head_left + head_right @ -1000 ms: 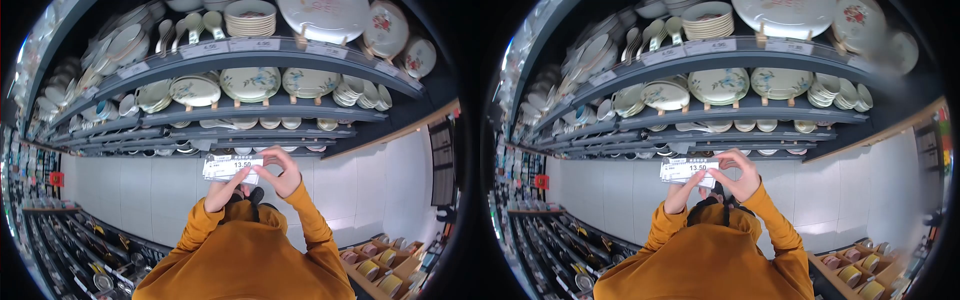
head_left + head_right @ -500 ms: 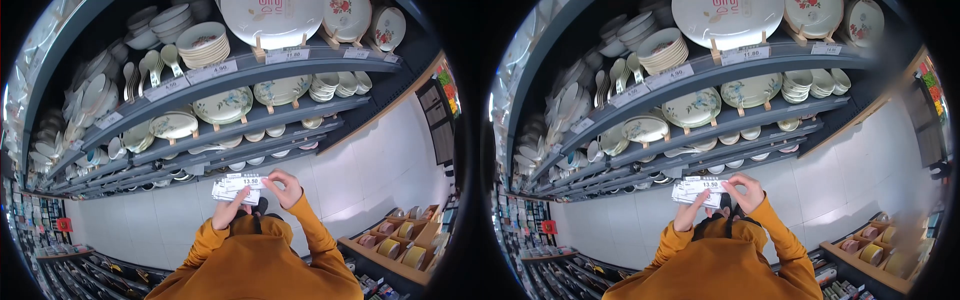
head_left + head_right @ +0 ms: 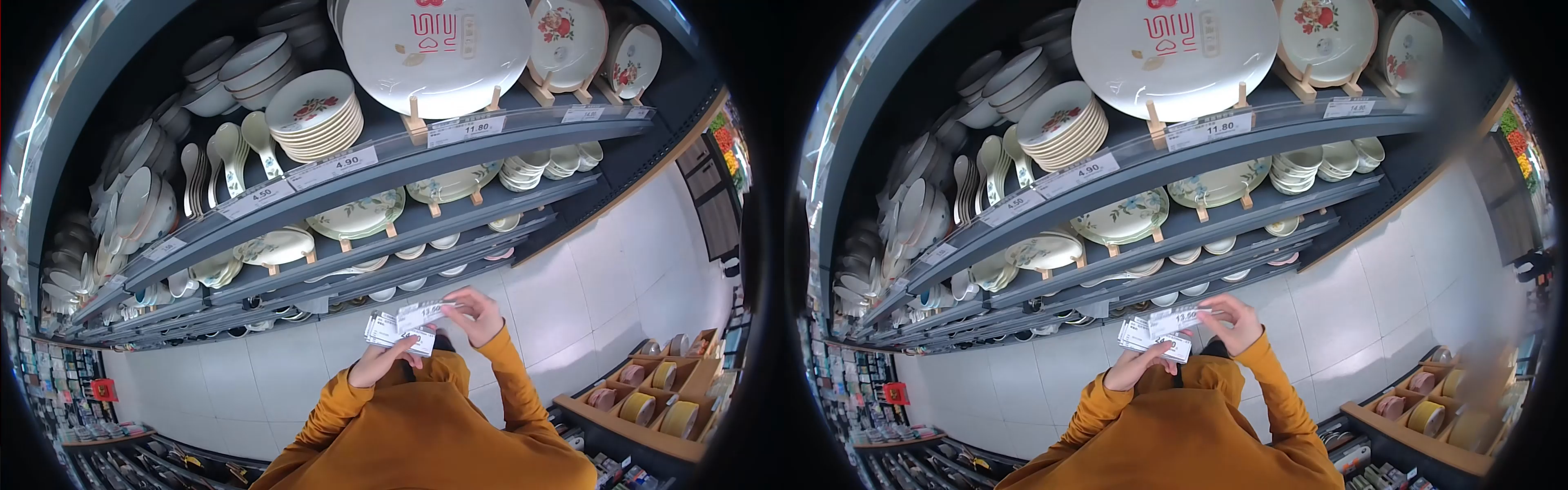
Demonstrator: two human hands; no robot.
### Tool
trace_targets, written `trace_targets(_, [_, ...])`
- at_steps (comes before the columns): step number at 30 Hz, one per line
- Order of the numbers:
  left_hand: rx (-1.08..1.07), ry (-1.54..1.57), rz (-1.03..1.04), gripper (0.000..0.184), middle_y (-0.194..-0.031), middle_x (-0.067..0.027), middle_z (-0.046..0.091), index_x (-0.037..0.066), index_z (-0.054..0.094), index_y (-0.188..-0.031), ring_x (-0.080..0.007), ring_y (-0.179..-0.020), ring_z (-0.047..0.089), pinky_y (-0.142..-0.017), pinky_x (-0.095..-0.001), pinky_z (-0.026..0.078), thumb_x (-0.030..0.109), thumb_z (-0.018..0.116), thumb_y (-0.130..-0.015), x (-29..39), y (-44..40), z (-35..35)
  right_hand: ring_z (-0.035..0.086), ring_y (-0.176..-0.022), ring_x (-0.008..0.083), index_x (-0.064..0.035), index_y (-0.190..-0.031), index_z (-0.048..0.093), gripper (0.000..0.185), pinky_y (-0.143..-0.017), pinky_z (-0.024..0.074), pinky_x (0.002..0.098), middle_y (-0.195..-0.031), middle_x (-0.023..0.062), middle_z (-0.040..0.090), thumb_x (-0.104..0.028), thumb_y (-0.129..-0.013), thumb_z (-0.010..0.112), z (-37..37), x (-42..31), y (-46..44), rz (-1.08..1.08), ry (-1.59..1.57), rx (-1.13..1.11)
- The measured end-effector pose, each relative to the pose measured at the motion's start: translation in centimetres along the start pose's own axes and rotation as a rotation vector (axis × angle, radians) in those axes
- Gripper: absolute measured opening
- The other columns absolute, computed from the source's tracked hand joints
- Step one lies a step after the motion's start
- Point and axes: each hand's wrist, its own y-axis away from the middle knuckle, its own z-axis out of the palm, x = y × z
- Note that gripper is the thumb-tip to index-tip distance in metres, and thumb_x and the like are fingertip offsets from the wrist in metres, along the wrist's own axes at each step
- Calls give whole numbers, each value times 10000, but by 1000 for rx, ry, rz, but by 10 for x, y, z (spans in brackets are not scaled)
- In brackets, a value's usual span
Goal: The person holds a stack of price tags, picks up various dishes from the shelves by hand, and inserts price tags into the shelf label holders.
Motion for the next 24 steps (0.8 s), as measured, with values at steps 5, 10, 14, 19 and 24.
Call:
trace_targets(5, [92, 92, 8, 332, -987, -86, 625, 0, 513, -1268, -148, -719, 615, -673, -243, 503, 154, 514, -974, 10, -12, 14, 644, -826, 115, -10, -1091, 600, 238, -727, 527, 235, -959, 75, 658, -6, -858, 648, -52, -9, -18, 37, 83, 75])
trace_targets(10, [219, 105, 28, 350, -941, -68, 631, 9, 532, -1260, -139, -676, 602, -643, -246, 502, 177, 563, -954, -13, -52, 36, 678, -796, 196, -11, -943, 665, 122, -697, 528, 276, -882, 107, 664, -48, -828, 681, -174, -10, -63, -226, 570, 188])
trace_targets(14, [288, 260, 36, 376, -922, -47, 626, 3, 537, -1264, -120, -646, 553, -603, -253, 484, 199, 583, -946, -25, -105, 92, 628, -632, 218, -52, -901, 669, 102, -612, 495, 308, -780, 87, 662, -105, -820, 700, -291, -26, -112, -426, 922, 285])
trace_targets(19, [315, 374, 37, 370, -909, -50, 622, -3, 539, -1260, -125, -656, 546, -609, -253, 474, 188, 583, -947, -43, -151, 176, 604, -598, 227, -89, -938, 656, 107, -564, 476, 317, -760, 108, 644, -157, -856, 670, -389, -22, -164, -477, 1012, 129])
trace_targets(24, [366, 345, 66, 376, -893, -60, 619, -5, 530, -1267, -128, -648, 553, -611, -253, 482, 190, 580, -949, -49, -167, 221, 653, -678, 206, -43, -952, 656, 124, -633, 515, 286, -815, 77, 667, -102, -845, 678, -415, -12, -189, -476, 828, -12])
